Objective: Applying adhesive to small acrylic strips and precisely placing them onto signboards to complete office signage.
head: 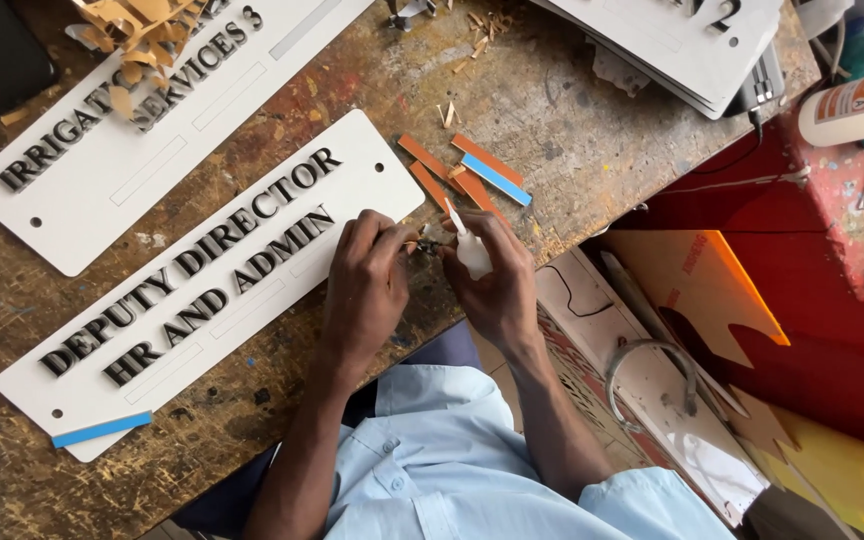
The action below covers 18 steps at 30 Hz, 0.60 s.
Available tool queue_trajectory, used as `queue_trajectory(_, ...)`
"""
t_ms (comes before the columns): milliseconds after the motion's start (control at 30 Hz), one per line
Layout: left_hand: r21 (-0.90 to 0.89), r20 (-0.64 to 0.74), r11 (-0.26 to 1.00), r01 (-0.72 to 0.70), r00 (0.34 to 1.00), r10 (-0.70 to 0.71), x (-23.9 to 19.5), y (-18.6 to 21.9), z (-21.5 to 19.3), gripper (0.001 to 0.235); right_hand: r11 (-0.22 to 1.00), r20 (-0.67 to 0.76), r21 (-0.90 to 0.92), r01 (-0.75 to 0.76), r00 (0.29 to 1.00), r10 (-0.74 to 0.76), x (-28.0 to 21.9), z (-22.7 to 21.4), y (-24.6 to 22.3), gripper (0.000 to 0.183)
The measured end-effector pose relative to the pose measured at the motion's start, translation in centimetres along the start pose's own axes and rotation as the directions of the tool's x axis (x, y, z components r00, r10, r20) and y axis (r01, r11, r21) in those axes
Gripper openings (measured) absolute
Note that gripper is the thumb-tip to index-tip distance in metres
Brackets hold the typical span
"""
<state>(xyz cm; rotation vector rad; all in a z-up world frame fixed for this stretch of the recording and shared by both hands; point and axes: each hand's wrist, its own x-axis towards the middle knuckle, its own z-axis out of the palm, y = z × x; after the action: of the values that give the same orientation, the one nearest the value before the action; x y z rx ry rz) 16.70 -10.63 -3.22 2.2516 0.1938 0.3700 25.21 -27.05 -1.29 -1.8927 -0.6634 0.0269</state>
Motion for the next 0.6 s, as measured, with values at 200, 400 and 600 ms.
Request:
queue_trajectory(200,-0.019,-0.009,0.999,-0.029,1.000,0.029,0.1,1.4,-0.9,0.013,0.994,0.096,-0.102,-0.050,0.994,0.059,-1.3,0.4,1.5,0.038)
queue_trajectory(400,-0.161,0.039,0.985,0.056,0.998,-0.051,0.5,3.1,-1.0,0.022,0.993,0.012,-0.105,-0.053,0.998,0.055,-1.0,1.4,0.9,0.035)
queue_trajectory(600,-0.459,0.039,0.888,0.033,0.999,-0.017,3.2,2.6,-2.1,0.032,0.923,0.010,0.342,-0.176,0.983,0.184,2.2,-1.5,-0.5,0.038)
